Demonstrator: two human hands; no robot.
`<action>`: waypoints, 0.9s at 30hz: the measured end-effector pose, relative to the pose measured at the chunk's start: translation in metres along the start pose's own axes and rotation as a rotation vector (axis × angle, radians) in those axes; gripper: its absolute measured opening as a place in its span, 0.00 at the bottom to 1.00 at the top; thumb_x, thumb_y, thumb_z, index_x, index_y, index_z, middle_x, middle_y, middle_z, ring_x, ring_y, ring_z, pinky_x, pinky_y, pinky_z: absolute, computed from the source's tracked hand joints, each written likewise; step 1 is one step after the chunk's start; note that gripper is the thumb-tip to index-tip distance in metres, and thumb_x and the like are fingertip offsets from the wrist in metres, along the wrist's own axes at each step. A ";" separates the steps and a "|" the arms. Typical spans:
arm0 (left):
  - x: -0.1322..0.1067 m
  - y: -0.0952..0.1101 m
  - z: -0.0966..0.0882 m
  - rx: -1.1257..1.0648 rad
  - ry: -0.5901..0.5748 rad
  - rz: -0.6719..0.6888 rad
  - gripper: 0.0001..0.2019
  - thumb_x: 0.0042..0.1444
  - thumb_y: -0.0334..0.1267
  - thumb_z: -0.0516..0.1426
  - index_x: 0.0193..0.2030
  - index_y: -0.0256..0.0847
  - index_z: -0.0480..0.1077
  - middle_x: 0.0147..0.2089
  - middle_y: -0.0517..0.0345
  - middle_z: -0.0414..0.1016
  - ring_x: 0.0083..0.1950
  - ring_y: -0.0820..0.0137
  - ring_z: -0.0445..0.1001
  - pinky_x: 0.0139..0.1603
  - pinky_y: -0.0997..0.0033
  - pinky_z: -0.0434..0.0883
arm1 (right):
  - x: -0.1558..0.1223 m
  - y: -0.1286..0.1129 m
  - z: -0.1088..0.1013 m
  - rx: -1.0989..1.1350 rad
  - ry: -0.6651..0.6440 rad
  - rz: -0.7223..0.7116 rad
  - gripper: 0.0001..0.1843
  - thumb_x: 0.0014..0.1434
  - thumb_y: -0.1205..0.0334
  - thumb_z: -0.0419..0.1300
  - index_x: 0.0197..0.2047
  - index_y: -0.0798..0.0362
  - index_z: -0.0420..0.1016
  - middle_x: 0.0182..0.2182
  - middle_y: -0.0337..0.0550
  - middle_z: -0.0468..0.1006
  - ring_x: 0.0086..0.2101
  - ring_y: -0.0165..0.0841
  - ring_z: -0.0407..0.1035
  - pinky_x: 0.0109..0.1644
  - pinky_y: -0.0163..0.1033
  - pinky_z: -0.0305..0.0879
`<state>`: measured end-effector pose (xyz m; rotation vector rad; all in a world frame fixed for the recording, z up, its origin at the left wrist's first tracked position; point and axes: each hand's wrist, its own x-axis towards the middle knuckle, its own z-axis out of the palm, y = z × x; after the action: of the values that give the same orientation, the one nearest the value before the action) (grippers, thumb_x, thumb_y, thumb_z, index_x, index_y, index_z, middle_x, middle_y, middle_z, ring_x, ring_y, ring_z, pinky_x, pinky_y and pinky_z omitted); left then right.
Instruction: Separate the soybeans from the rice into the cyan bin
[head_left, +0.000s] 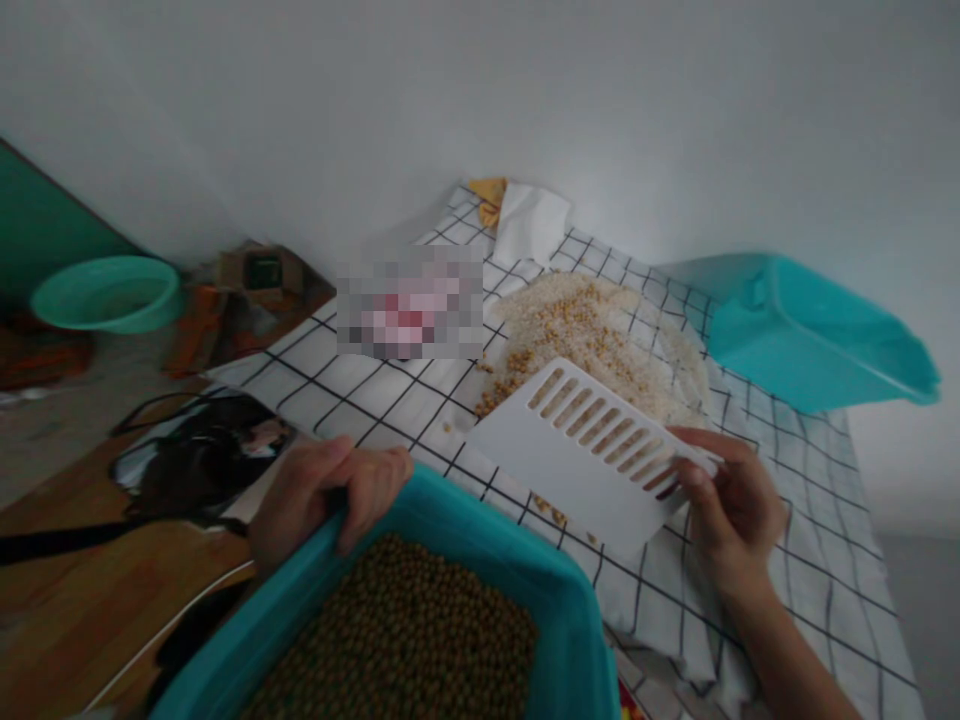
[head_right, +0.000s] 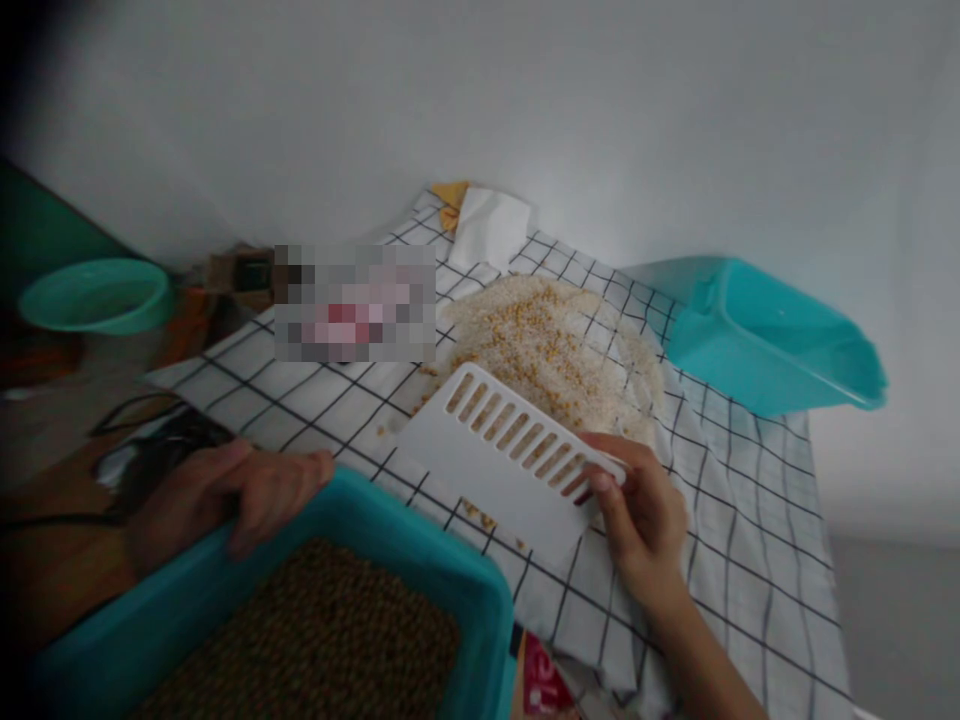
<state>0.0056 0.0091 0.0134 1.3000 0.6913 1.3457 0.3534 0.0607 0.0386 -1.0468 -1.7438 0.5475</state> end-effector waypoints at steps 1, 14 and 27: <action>0.000 0.000 0.002 -0.003 0.006 0.011 0.33 0.74 0.40 0.37 0.17 0.41 0.62 0.13 0.61 0.61 0.18 0.70 0.60 0.34 0.60 0.64 | 0.000 0.000 0.000 -0.006 0.000 -0.010 0.08 0.67 0.61 0.65 0.49 0.46 0.83 0.36 0.41 0.84 0.25 0.31 0.75 0.25 0.35 0.72; 0.000 -0.001 0.000 -0.034 0.006 0.016 0.33 0.75 0.41 0.37 0.17 0.41 0.63 0.14 0.60 0.62 0.18 0.70 0.61 0.34 0.60 0.63 | -0.002 0.001 -0.001 -0.044 0.013 -0.022 0.07 0.66 0.60 0.65 0.47 0.46 0.83 0.36 0.42 0.84 0.27 0.33 0.76 0.27 0.37 0.71; 0.004 0.001 -0.004 0.016 -0.087 0.021 0.33 0.75 0.42 0.36 0.18 0.41 0.63 0.13 0.60 0.62 0.18 0.71 0.62 0.34 0.61 0.65 | -0.005 -0.001 0.002 -0.012 -0.077 -0.010 0.09 0.67 0.61 0.64 0.50 0.46 0.82 0.39 0.42 0.85 0.26 0.31 0.75 0.25 0.36 0.72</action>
<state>0.0021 0.0139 0.0142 1.3738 0.6318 1.2949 0.3520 0.0559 0.0362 -1.0367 -1.8208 0.5779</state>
